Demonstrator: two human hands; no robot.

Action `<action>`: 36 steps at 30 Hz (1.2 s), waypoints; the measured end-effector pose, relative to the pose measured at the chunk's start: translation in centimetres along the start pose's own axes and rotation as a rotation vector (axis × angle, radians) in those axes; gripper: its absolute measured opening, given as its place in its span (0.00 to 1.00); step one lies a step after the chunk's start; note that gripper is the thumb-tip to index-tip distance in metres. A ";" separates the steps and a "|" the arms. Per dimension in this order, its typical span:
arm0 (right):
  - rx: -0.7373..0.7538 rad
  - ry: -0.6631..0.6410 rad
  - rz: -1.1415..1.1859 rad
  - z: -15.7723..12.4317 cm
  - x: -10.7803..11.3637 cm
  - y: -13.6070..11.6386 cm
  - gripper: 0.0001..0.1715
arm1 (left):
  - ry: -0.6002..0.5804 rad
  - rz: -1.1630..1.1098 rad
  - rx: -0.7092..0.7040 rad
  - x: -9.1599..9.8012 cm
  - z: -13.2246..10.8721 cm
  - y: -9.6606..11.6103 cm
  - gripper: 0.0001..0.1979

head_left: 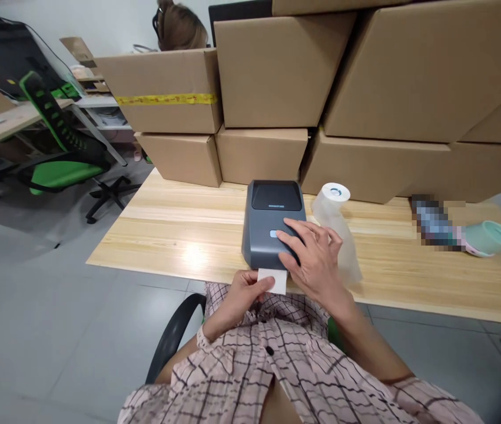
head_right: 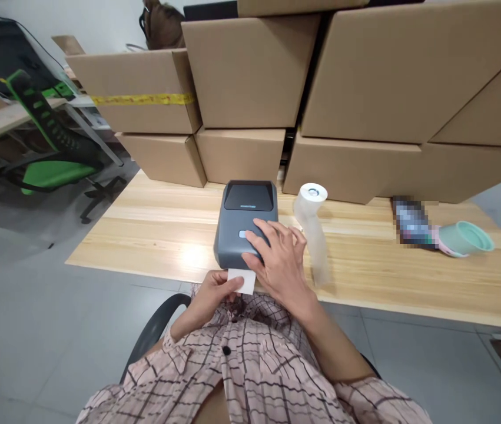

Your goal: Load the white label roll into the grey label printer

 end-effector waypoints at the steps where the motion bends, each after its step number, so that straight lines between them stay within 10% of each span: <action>1: 0.035 -0.011 -0.026 0.3 0.0 -0.2 0.24 | 0.002 -0.005 0.002 0.0 0.2 0.0 0.26; 13: 0.051 0.036 0.402 0.0 1.2 2.2 0.37 | -0.021 0.068 -0.089 -0.4 0.1 1.1 0.27; 18: 0.044 0.148 0.443 6.7 3.4 1.9 0.37 | -0.061 0.132 -0.118 0.4 -0.1 1.9 0.36; 25: -0.094 0.176 0.399 18.9 3.2 5.2 0.35 | 0.394 0.259 -0.576 7.1 1.0 9.4 0.20; 29: -0.174 0.090 0.406 24.1 1.3 8.0 0.47 | 0.368 0.358 -0.540 7.2 5.5 10.7 0.20; 32: -0.185 0.057 0.389 23.8 1.4 8.8 0.53 | 0.248 0.354 -0.471 5.9 9.3 10.2 0.32; 36: -0.017 0.154 0.344 16.7 4.1 6.5 0.39 | 0.076 0.289 -0.446 4.3 12.3 9.7 0.42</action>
Point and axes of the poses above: each hand's wrist, its own z-axis towards the middle knuckle, its own x-axis out of the back of the hand, y = z × x, the point moved 8 cm from there along z, towards the middle knuckle, and after that the axes turned 9 degrees about -x, right-handed, at the moved point
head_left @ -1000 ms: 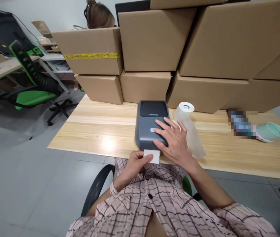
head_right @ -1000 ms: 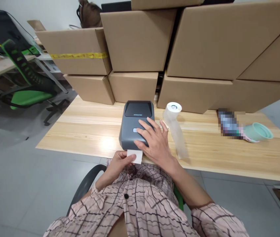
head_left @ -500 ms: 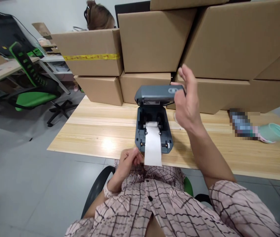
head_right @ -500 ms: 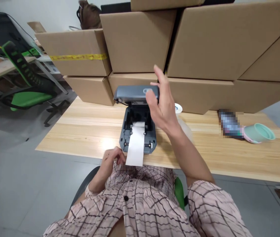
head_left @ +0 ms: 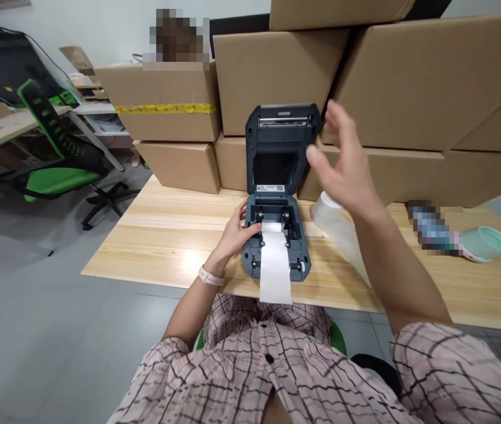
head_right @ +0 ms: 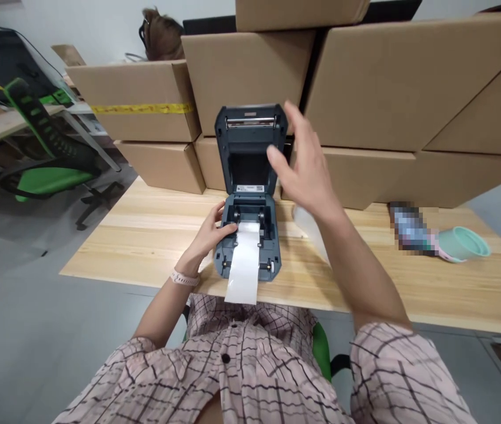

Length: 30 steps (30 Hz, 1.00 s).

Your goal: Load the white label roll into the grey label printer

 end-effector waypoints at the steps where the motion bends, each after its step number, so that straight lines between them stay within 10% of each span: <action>1: 0.019 -0.028 0.009 -2.2 0.2 -0.8 0.32 | -0.029 -0.006 -0.016 -0.2 0.3 0.0 0.43; 7: 0.072 -0.587 0.066 -11.6 -3.9 -3.1 0.19 | -0.076 0.043 -0.066 0.1 0.8 -0.2 0.45; 18: 0.077 -1.094 -0.563 -7.4 -13.1 0.5 0.23 | -0.119 -0.047 -0.044 0.1 1.3 -0.4 0.50; 30: 0.175 -1.367 -0.372 -8.0 -14.1 -0.4 0.34 | -0.157 -0.208 0.011 0.6 1.2 -1.8 0.57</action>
Point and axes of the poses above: each hand's wrist, its own z-axis towards the middle knuckle, its own x-axis out of the back of the hand, y = z × x, the point moved 8 cm from there along z, towards the middle knuckle, and after that the axes turned 9 degrees about -x, right-handed, at the moved point
